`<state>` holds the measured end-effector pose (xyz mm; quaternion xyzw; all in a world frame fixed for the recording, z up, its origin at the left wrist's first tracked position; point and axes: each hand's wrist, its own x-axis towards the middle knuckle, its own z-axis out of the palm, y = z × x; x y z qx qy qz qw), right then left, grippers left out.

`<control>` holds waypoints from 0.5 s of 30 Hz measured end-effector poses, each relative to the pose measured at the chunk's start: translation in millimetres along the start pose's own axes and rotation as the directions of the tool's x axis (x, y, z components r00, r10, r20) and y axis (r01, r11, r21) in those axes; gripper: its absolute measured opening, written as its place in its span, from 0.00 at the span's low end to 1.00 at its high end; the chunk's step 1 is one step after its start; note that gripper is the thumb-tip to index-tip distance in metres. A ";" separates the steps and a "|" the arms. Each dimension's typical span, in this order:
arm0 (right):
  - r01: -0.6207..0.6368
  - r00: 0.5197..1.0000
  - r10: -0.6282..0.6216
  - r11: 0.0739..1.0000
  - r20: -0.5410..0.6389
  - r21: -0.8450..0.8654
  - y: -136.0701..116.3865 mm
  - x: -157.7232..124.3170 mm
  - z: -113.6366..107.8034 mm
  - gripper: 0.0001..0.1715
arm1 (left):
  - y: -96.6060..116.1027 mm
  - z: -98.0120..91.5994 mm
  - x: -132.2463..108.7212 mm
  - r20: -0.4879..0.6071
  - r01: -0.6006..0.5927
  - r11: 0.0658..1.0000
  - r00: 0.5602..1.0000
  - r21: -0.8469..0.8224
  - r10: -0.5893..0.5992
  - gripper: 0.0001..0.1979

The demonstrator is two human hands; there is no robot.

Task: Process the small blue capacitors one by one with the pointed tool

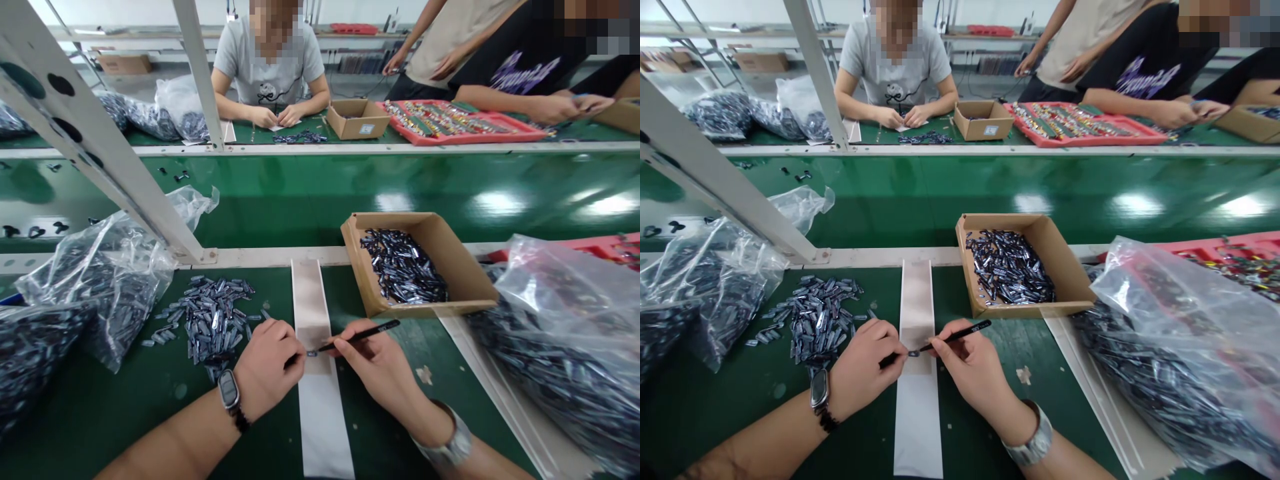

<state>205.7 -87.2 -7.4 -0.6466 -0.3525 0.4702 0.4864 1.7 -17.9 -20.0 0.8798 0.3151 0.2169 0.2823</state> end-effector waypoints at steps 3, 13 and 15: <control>0.008 1.000 -0.008 0.999 -0.002 -0.047 0.4 -0.3 0.0 0.29 | -0.9 0.9 -1.4 0.004 -0.021 0.999 1.000 0.033 0.021 0.07; 0.048 0.999 -0.046 0.991 0.024 -0.128 4.3 -0.6 -1.1 0.31 | 7.1 -7.2 0.9 0.199 -0.147 0.927 0.977 0.345 0.081 0.07; 0.047 0.999 -0.044 0.992 0.028 -0.115 4.3 -0.6 -1.1 0.29 | 7.7 -6.7 0.7 0.201 -0.166 0.915 0.975 0.367 0.096 0.07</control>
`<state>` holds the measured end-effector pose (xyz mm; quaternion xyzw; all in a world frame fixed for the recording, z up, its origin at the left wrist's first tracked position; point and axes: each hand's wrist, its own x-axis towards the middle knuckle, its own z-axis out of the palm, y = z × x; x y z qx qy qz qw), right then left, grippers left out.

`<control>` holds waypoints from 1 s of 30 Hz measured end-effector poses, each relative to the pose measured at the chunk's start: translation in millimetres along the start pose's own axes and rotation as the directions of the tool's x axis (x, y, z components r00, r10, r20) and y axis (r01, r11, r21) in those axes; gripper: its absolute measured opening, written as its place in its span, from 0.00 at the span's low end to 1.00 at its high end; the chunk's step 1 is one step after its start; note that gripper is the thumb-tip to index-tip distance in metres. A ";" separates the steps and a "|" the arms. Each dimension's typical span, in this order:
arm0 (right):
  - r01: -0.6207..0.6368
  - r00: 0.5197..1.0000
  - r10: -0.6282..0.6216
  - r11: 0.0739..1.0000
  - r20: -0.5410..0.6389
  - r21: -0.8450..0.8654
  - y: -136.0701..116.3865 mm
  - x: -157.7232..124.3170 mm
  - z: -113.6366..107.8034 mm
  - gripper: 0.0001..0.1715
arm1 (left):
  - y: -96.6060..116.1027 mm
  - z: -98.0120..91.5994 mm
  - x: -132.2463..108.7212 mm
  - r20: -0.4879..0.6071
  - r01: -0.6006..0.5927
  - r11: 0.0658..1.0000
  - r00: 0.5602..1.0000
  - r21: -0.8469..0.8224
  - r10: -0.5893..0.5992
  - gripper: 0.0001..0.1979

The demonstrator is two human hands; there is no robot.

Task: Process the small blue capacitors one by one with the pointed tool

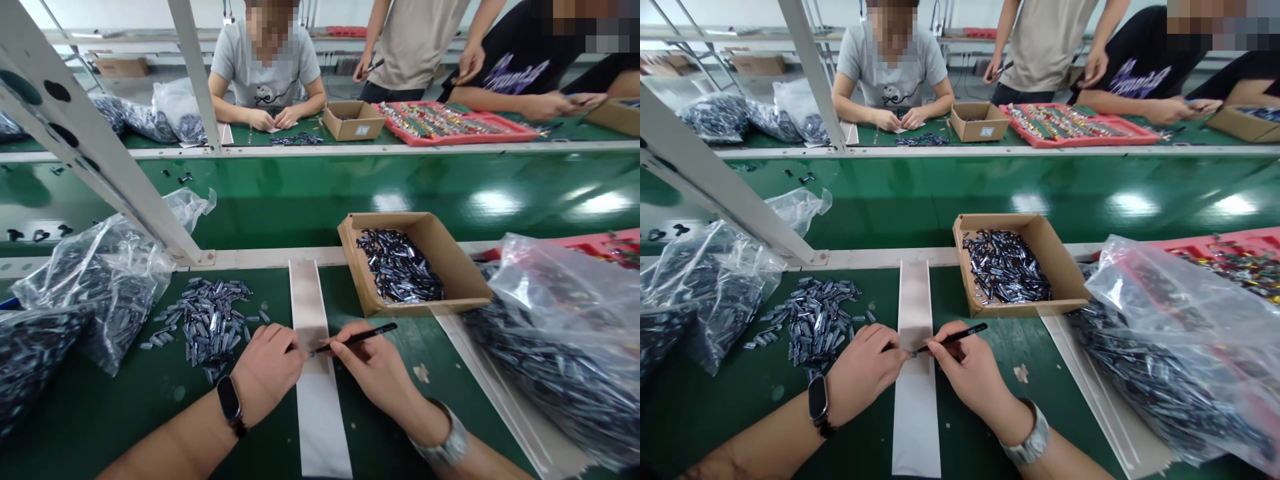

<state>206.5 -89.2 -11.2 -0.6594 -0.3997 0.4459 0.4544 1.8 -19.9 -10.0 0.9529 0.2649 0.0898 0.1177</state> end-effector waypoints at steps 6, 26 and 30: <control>0.001 1.000 -0.001 0.998 -0.004 0.065 1.7 1.1 -2.1 0.26 | 0.7 2.0 -0.3 -0.008 0.004 0.999 1.000 0.046 -0.003 0.06; 0.559 0.664 -0.424 0.828 -0.616 0.033 -10.9 -1.8 -49.8 0.13 | -35.1 -25.1 -10.4 -0.164 0.271 0.924 0.958 0.269 -0.233 0.09; 0.382 0.892 -0.347 0.921 -0.291 0.072 -1.0 -1.1 -44.3 0.17 | -28.2 -21.8 -7.4 -0.164 0.224 0.938 0.969 0.265 -0.185 0.10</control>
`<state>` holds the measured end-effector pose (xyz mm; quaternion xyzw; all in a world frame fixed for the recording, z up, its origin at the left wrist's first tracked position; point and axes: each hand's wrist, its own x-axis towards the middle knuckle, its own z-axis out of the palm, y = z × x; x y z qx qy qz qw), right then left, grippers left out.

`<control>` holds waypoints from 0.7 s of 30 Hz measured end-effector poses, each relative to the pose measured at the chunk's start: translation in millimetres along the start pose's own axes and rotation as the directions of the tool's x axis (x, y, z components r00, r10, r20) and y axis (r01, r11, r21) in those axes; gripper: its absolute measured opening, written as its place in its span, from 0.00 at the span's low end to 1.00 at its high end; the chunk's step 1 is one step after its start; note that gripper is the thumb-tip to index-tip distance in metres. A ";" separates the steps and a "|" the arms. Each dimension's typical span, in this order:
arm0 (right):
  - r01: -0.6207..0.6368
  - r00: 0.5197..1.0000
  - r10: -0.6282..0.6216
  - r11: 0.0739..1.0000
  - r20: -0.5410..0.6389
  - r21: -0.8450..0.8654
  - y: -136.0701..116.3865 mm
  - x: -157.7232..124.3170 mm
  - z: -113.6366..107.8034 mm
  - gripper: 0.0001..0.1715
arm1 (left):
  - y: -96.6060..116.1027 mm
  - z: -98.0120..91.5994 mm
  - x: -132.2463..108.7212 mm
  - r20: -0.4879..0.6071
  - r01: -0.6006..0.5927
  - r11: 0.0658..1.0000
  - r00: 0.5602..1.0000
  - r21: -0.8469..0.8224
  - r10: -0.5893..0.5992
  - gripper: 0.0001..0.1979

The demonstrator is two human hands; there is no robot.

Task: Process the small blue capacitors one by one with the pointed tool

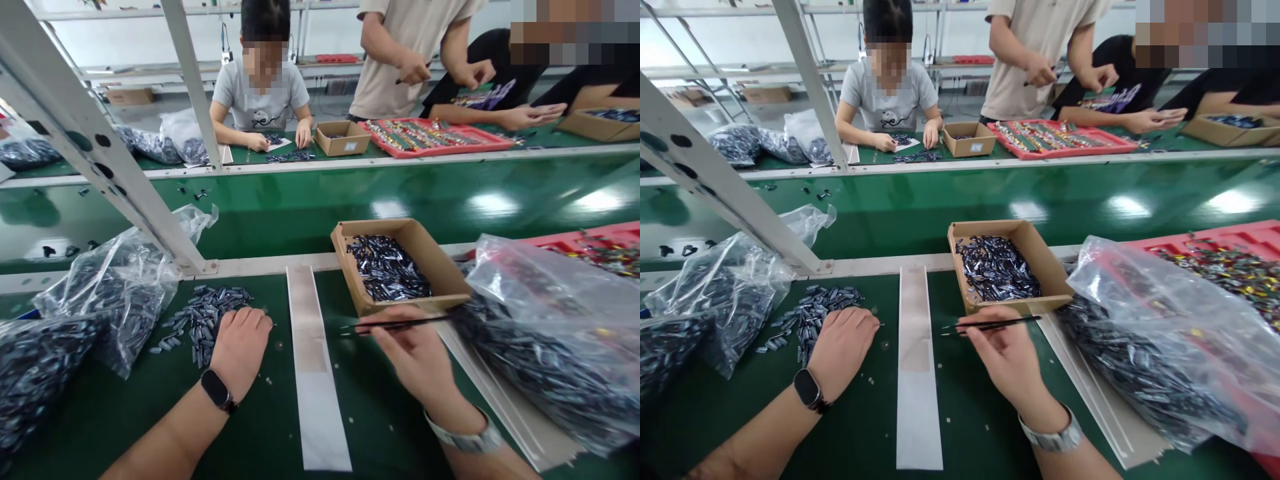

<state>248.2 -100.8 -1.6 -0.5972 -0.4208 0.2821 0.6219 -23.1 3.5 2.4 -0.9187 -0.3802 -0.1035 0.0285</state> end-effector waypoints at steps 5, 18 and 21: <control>-0.223 0.958 0.231 0.973 0.169 -0.064 9.7 -1.3 16.7 0.24 | 25.9 2.1 -2.5 0.069 -0.121 0.974 0.988 -0.193 0.136 0.09; -0.370 0.917 0.376 0.927 0.134 -0.066 4.3 3.1 25.2 0.34 | 31.7 16.9 -7.0 0.032 -0.003 0.790 0.999 -0.613 0.028 0.07; -0.382 0.912 0.391 0.920 0.124 -0.093 4.6 3.1 25.9 0.35 | 32.8 15.8 -5.5 0.058 0.027 0.777 0.998 -0.629 0.012 0.07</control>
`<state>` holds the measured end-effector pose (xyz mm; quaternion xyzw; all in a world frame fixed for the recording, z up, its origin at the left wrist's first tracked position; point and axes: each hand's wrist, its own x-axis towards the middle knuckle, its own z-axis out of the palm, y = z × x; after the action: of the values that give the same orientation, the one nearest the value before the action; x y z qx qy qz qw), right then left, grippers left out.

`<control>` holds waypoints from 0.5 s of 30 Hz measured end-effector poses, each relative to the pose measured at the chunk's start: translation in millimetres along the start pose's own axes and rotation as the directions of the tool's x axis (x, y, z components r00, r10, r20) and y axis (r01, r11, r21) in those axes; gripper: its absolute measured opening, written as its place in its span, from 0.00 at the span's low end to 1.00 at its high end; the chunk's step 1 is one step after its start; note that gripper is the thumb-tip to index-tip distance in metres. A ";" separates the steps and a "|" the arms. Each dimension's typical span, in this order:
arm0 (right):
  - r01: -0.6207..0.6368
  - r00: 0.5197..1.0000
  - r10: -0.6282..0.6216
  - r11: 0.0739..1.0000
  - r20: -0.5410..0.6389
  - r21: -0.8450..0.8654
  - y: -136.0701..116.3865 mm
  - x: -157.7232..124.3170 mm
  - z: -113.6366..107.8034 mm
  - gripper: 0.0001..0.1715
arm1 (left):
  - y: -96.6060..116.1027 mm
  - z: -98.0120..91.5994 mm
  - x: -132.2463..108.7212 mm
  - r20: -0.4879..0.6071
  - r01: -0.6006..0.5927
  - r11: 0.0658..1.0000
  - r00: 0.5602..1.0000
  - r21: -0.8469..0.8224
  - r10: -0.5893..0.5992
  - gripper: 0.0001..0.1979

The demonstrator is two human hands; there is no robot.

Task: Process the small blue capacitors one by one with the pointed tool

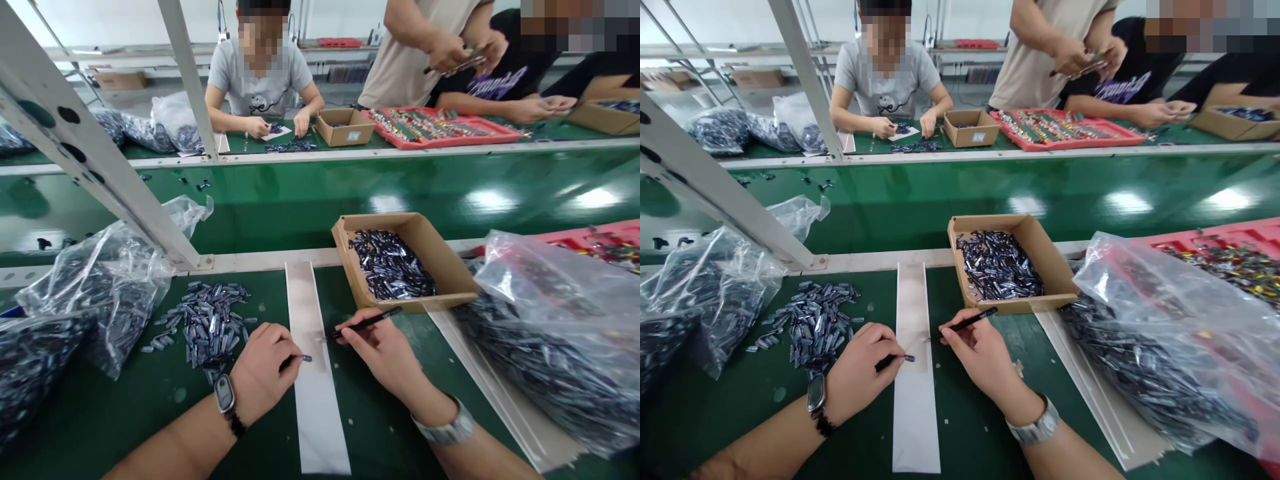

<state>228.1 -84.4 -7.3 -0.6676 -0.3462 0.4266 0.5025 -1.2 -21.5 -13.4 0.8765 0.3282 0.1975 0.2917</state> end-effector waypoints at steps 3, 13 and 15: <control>-0.004 1.000 0.004 1.000 -0.010 -0.013 0.4 -0.2 1.4 0.36 | 0.2 1.1 0.5 -0.003 0.008 1.000 1.000 -0.018 -0.008 0.07; -0.008 0.999 0.014 0.995 -0.053 0.104 5.3 -3.6 0.8 0.33 | -1.3 3.1 0.5 -0.009 0.010 0.999 1.000 -0.039 -0.010 0.08; -0.021 1.000 0.022 0.993 -0.009 0.117 5.2 -7.5 5.3 0.33 | -1.9 4.0 0.4 -0.017 0.006 0.999 1.000 -0.041 -0.007 0.08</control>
<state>220.5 -90.4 -11.4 -0.6429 -0.3110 0.4479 0.5378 0.4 -21.6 -17.6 0.8676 0.3293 0.2107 0.3073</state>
